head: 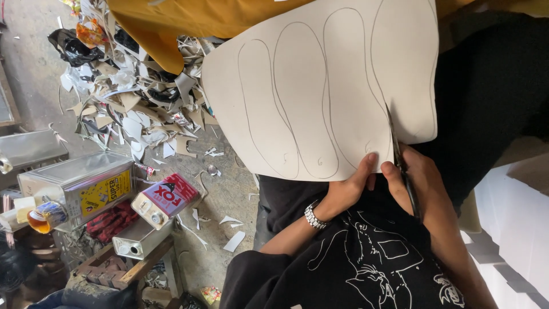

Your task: Cutting out shoe sole patterns from a white material sheet using scissors

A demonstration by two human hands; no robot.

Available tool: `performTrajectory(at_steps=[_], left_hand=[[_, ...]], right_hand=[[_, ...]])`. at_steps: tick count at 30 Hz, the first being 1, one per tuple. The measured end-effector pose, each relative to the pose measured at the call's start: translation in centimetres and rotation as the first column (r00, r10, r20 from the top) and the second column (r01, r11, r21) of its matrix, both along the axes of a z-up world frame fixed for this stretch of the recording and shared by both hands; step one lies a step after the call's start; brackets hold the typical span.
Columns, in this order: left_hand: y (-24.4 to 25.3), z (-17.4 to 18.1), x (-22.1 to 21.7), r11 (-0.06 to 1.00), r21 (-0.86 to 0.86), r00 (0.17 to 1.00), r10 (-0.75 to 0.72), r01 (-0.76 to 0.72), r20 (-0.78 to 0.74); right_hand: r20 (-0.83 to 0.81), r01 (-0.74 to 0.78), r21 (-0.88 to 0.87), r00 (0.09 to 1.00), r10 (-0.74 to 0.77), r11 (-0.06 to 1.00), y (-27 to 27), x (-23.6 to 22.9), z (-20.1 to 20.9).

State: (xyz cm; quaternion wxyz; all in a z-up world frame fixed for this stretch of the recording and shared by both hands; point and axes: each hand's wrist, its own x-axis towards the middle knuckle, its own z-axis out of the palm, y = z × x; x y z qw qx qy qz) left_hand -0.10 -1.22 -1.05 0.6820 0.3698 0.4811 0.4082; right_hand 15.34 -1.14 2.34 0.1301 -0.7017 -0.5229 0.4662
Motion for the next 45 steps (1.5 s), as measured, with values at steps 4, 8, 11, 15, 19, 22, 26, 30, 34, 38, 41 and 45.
performTrajectory(at_steps=[4, 8, 11, 15, 19, 22, 26, 30, 34, 38, 41, 45], left_hand=[[0.2, 0.2, -0.1, 1.000, 0.013, 0.999, -0.028, 0.029, -0.034], [0.1, 0.2, -0.2, 0.998, -0.001, 0.996, -0.064, 0.064, -0.057], [0.0, -0.1, -0.2, 0.999, 0.002, 0.999, -0.047, 0.047, -0.024], [-0.1, 0.0, -0.4, 0.997, 0.026, 0.997, -0.075, 0.076, -0.029], [-0.4, -0.3, -0.7, 0.997, 0.006, 0.996, -0.073, 0.073, -0.054], [-0.4, -0.4, -0.7, 0.996, 0.021, 0.994, -0.089, 0.091, -0.064], [-0.5, -0.9, -0.7, 0.993, 0.011, 0.990, -0.114, 0.115, -0.087], [-0.6, -0.5, -1.1, 0.973, -0.007, 0.959, -0.227, 0.229, -0.171], [-0.4, -0.1, -1.2, 0.984, 0.010, 0.974, -0.173, 0.176, -0.146], [-0.5, -0.2, -1.1, 0.985, 0.025, 0.973, -0.167, 0.173, -0.161], [-0.3, 0.0, -1.3, 0.981, 0.026, 0.969, -0.185, 0.191, -0.163], [-0.6, 0.2, -1.4, 0.978, 0.018, 0.967, -0.202, 0.207, -0.153]], right_hand=[[0.009, -0.016, 0.043, 1.000, 0.015, 0.999, 0.1, 0.1, -0.2], [-0.002, -0.037, 0.118, 0.999, 0.037, 0.992, -0.1, 0.3, -0.2], [-0.015, -0.016, 0.088, 1.000, 0.018, 0.996, 0.5, 0.0, 0.7], [-0.025, -0.048, 0.132, 0.998, 0.051, 0.990, 0.8, 0.2, 0.0], [0.015, -0.115, 0.156, 0.993, 0.115, 0.981, 1.1, 0.3, -0.8], [0.036, -0.112, 0.128, 0.994, 0.108, 0.986, 1.2, 0.4, -0.7], [0.046, -0.123, 0.103, 0.992, 0.119, 0.987, 1.4, 0.6, -1.0], [0.052, -0.145, 0.134, 0.989, 0.139, 0.980, 2.0, 0.5, -1.6], [0.075, -0.129, 0.091, 0.990, 0.122, 0.988, 2.2, 0.2, -1.6], [0.073, -0.129, 0.094, 0.990, 0.122, 0.987, 2.4, 0.3, -1.5], [0.045, -0.128, 0.108, 0.991, 0.124, 0.986, 2.5, 0.3, -1.8], [0.025, -0.127, 0.142, 0.992, 0.124, 0.982, 3.0, 0.1, -2.4]])
